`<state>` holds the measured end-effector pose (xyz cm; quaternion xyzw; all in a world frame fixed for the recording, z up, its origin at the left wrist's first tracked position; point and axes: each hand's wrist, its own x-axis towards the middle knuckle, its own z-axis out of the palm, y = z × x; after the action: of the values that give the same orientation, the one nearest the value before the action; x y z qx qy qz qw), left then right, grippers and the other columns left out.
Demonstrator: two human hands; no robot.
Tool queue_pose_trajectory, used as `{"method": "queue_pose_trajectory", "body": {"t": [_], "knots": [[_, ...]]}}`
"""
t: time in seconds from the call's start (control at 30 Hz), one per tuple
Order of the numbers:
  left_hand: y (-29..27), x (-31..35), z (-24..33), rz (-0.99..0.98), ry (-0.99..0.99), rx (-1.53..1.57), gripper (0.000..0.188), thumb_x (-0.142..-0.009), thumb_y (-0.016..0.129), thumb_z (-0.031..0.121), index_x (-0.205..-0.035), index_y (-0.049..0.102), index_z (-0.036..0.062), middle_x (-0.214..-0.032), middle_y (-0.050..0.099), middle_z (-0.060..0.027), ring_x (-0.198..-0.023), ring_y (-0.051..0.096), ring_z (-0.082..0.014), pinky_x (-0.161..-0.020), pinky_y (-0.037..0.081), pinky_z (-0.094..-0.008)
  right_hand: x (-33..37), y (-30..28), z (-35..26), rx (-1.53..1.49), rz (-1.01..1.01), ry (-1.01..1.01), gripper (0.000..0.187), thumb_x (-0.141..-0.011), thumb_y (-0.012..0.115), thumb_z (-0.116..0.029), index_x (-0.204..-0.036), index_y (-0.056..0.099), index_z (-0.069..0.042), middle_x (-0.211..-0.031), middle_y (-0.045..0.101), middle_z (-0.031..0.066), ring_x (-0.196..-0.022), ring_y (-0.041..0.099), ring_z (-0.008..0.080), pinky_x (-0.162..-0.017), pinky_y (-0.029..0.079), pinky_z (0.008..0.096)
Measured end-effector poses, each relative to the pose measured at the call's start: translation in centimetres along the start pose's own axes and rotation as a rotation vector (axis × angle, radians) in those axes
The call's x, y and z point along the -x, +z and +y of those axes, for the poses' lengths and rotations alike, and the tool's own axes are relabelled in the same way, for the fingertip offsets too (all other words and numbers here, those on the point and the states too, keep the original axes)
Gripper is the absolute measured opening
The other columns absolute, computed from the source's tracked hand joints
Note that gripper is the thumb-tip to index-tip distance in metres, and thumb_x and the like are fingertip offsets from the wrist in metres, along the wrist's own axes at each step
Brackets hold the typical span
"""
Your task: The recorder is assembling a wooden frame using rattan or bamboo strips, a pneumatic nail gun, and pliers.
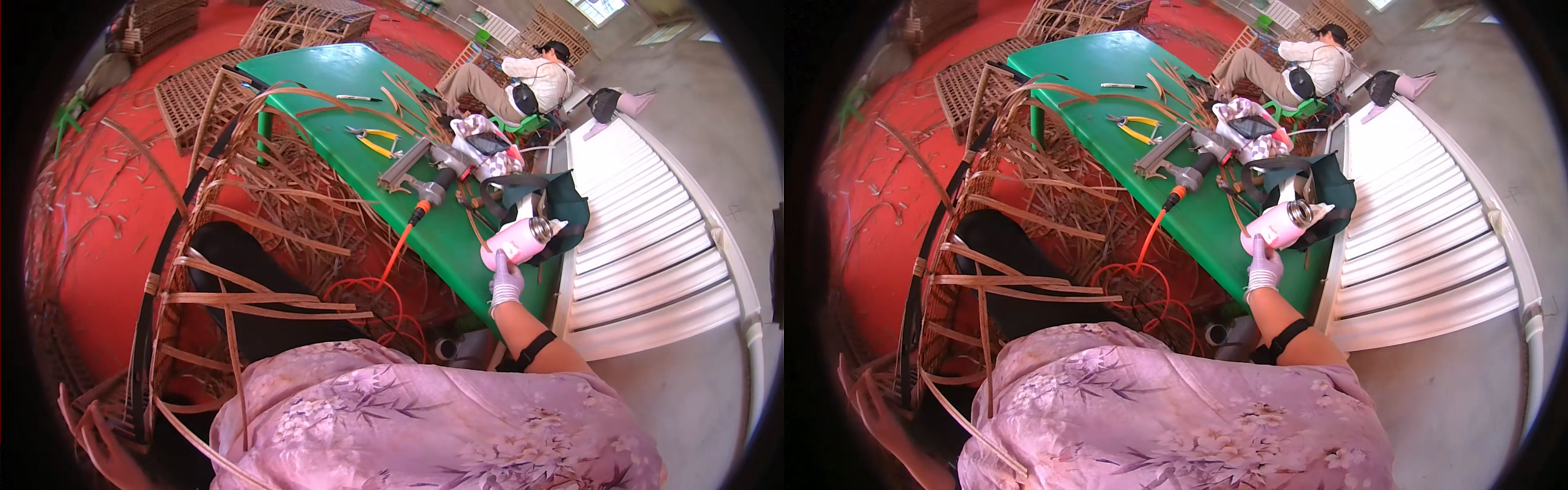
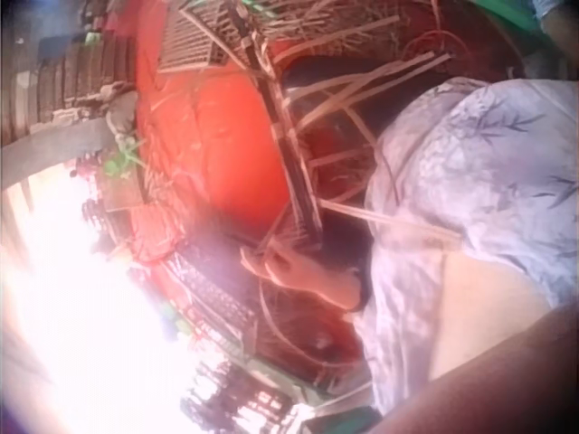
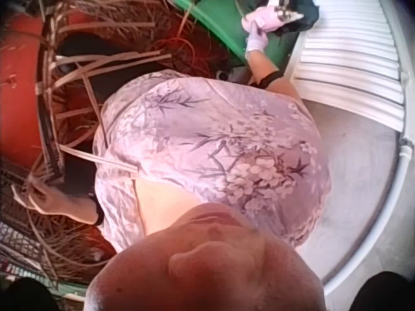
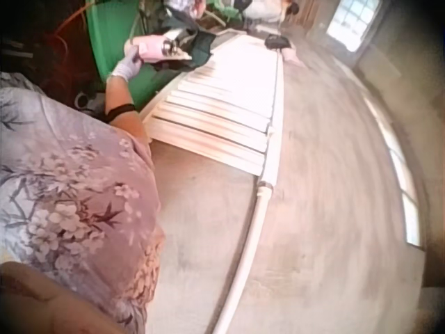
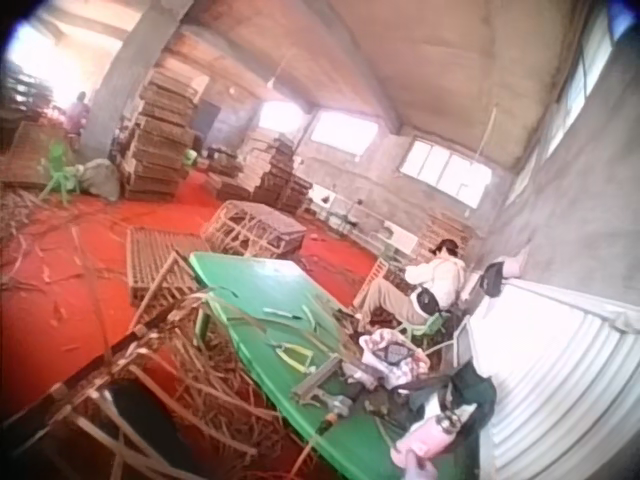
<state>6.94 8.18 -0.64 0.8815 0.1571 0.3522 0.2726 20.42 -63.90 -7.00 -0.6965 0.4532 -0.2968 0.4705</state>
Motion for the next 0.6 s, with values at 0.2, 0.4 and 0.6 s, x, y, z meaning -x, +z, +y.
{"method": "queue_pose_trajectory", "body": {"t": [0.2, 0.4, 0.6], "knots": [[-0.4, 0.9, -0.9, 0.007, 0.117, -0.084, 0.017, -0.100, 0.052, 0.008, -0.103, 0.060, -0.0062, -0.147, 0.045, -0.0176, -0.134, 0.043, -0.0288, -0.110, 0.034, -0.0385, 0.8, 1.5, -0.7, -0.072, -0.060, 0.142, 0.051, -0.085, 0.069, -0.055, -0.073, 0.064, -0.005, -0.053, 0.052, 0.0022, -0.036, 0.044, 0.0126, -0.034, 0.034, 0.0277], [-1.3, 1.0, -1.7, 0.012, 0.184, -0.144, 0.017, -0.100, 0.052, 0.009, -0.103, 0.060, -0.0064, -0.146, 0.046, -0.0176, -0.137, 0.040, -0.0306, -0.112, 0.032, -0.0393, 0.0, -0.1, -0.3, -0.039, -0.087, 0.195, 0.054, -0.078, 0.077, -0.055, -0.069, 0.060, -0.004, -0.058, 0.058, 0.0053, -0.042, 0.052, 0.0177, -0.042, 0.045, 0.0317], [-0.2, 0.8, 0.0, 0.021, 0.103, -0.080, 0.018, -0.099, 0.053, 0.009, -0.102, 0.060, -0.0072, -0.147, 0.046, -0.0162, -0.139, 0.037, -0.0313, -0.115, 0.029, -0.0408, -3.6, -1.5, 1.7, 0.201, 0.070, -0.250, 0.072, -0.064, 0.090, -0.043, -0.109, 0.057, 0.004, -0.103, 0.065, 0.0157, -0.095, 0.064, 0.0274, -0.089, 0.051, 0.0377]]}}
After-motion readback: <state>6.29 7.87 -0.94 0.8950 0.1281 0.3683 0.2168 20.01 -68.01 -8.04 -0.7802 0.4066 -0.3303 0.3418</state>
